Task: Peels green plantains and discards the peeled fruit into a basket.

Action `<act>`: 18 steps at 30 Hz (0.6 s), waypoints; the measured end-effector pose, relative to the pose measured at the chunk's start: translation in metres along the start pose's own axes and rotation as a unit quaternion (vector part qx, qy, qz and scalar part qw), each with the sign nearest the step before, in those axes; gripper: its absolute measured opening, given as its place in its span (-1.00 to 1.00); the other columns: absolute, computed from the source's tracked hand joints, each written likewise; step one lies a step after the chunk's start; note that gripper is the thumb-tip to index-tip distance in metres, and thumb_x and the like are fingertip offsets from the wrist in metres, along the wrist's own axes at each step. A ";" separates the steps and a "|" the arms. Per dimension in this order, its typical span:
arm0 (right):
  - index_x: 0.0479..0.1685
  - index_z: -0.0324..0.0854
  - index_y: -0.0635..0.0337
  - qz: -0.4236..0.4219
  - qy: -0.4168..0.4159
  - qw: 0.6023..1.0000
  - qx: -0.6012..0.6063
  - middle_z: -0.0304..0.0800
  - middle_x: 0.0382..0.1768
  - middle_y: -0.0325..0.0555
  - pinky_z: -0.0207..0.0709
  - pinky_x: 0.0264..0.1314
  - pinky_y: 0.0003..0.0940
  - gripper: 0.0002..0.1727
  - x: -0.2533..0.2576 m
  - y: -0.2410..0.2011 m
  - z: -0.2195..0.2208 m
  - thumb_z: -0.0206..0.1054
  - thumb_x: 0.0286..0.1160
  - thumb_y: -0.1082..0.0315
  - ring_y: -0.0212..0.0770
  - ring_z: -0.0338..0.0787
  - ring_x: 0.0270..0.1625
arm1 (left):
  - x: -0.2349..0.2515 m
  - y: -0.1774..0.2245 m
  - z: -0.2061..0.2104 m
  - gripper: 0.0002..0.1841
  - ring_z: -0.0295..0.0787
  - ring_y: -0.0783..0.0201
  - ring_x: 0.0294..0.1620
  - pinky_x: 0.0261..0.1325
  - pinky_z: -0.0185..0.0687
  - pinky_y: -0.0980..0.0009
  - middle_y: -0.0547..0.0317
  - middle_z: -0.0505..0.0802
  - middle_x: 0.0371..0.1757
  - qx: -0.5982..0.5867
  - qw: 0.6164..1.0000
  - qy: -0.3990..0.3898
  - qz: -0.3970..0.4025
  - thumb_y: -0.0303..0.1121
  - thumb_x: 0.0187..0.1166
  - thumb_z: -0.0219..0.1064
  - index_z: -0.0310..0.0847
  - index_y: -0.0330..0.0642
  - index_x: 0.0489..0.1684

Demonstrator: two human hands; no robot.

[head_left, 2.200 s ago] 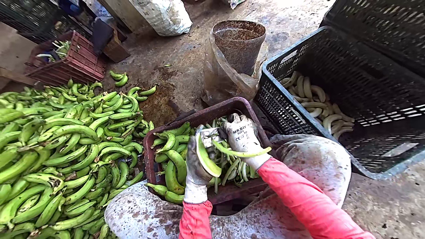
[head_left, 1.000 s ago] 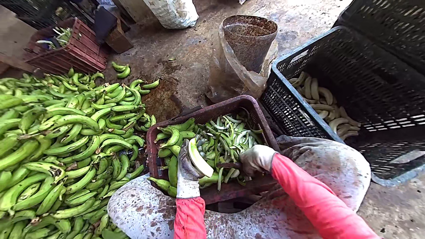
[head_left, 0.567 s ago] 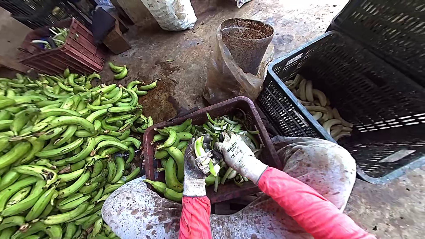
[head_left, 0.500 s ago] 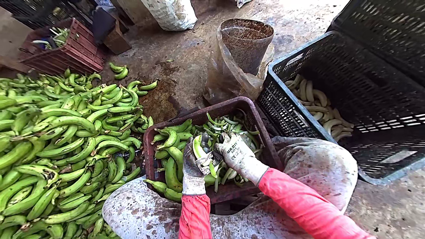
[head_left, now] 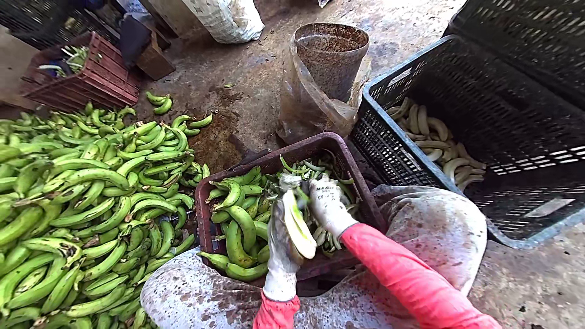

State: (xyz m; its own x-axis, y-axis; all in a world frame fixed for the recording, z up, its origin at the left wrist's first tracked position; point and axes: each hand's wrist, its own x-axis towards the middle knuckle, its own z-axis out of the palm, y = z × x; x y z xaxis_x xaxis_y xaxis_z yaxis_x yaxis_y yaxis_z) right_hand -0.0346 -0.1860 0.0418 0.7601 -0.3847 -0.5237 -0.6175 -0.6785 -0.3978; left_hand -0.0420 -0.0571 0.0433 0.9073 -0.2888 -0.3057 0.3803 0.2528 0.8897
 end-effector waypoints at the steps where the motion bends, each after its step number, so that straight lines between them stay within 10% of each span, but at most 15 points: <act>1: 0.41 0.61 0.30 0.018 -0.022 1.000 0.006 0.53 0.46 0.48 0.54 0.38 0.35 -0.58 0.005 0.003 -0.008 0.28 0.62 0.35 0.44 0.62 0.45 | -0.005 0.002 0.000 -0.51 0.83 0.29 0.05 0.07 0.81 0.36 0.04 0.83 0.13 -0.023 0.999 -0.021 -0.008 -0.17 0.88 -0.24 0.44 -0.27 0.48; 5: 0.24 0.71 0.18 -0.026 0.041 0.999 0.000 0.61 0.32 0.36 0.58 0.30 0.24 -0.69 -0.002 0.006 -0.021 0.34 0.55 0.42 0.35 0.63 0.40 | 0.009 0.011 -0.015 -0.36 0.79 0.32 -0.53 -0.54 0.75 0.44 0.09 0.87 -0.30 -0.163 0.980 -0.025 -0.112 0.11 0.85 -0.38 0.61 -0.12 0.09; 7: 0.01 0.81 0.11 -0.117 0.120 0.986 -0.018 0.73 0.14 0.27 0.62 0.20 0.20 -0.82 -0.009 0.010 -0.013 0.38 0.54 0.38 0.30 0.72 0.27 | 0.022 0.009 -0.036 -0.33 0.79 0.29 -0.55 -0.54 0.78 0.38 0.11 0.81 -0.42 -0.205 0.971 -0.047 -0.115 0.16 0.83 -0.32 0.68 -0.11 -0.08; 11: 0.14 0.80 0.06 -0.217 0.050 0.973 -0.067 0.74 0.25 0.29 0.55 0.34 0.30 -0.74 -0.025 0.005 -0.013 0.29 0.61 0.38 0.34 0.69 0.37 | 0.030 0.013 -0.049 -0.44 0.90 0.20 -0.10 -0.12 0.89 0.21 0.08 0.88 -0.05 -0.150 0.986 -0.051 -0.052 0.01 0.89 -0.35 0.53 -0.10 0.35; 18: 0.17 0.77 0.04 -0.302 0.013 0.947 -0.110 0.73 0.25 0.27 0.46 0.45 0.31 -0.70 -0.033 0.002 -0.009 0.18 0.65 0.43 0.35 0.66 0.40 | 0.048 0.023 -0.053 -0.39 0.69 0.42 -0.58 -0.59 0.64 0.56 0.14 0.81 -0.25 -0.231 0.965 -0.097 -0.070 0.05 0.87 -0.40 0.55 -0.12 0.25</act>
State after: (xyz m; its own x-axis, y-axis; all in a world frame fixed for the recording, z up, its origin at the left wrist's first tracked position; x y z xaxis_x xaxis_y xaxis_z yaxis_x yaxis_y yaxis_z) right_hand -0.0590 -0.1802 0.0657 0.9677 0.1009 -0.2309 -0.0146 -0.8925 -0.4509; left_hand 0.0202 -0.0166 0.0314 0.8077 -0.5065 -0.3017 0.5765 0.5714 0.5841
